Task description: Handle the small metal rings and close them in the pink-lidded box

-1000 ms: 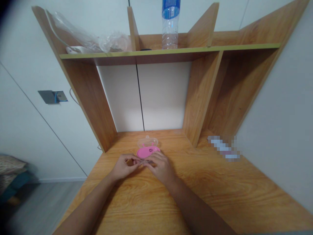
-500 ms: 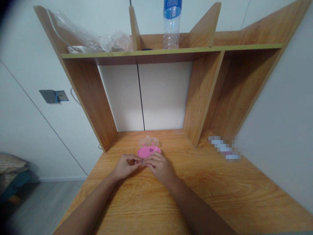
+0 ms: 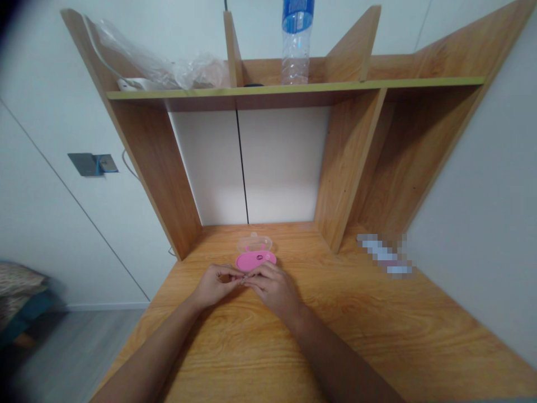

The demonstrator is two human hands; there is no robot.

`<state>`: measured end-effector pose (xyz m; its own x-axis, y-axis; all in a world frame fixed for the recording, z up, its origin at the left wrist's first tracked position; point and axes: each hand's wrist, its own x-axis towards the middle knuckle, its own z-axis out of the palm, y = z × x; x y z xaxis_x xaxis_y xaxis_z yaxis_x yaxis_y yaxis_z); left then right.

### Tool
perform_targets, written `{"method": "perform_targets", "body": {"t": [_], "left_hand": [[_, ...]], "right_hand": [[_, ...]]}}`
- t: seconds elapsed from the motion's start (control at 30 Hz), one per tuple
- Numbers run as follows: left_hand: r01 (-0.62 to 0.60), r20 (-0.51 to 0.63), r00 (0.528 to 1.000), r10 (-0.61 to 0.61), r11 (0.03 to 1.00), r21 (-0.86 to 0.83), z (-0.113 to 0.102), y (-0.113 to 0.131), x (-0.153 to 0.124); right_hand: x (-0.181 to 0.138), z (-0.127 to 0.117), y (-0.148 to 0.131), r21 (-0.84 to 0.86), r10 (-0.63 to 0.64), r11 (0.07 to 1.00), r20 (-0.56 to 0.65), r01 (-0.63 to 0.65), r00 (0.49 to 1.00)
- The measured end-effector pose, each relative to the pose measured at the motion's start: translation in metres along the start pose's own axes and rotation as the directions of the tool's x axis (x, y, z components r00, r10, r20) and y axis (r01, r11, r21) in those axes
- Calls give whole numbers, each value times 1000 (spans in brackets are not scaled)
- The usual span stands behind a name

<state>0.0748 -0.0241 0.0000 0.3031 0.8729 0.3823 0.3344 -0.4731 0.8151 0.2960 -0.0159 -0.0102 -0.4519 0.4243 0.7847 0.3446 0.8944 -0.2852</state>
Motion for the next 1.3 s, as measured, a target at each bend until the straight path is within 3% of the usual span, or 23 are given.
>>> {"method": "perform_targets", "body": {"t": [0.37, 0.93, 1.3], "left_hand": [[8, 65, 998, -6, 999, -33, -1, 4, -1], [78, 197, 979, -50, 988, -136, -2, 12, -1], [142, 150, 982, -113, 969, -202, 0, 3, -1]], "right_hand": [[3, -6, -6, -104, 70, 993, 54, -64, 996], [6, -8, -12, -172, 50, 985, 114, -30, 992], [3, -6, -8, -91, 26, 996, 55, -21, 998]]}}
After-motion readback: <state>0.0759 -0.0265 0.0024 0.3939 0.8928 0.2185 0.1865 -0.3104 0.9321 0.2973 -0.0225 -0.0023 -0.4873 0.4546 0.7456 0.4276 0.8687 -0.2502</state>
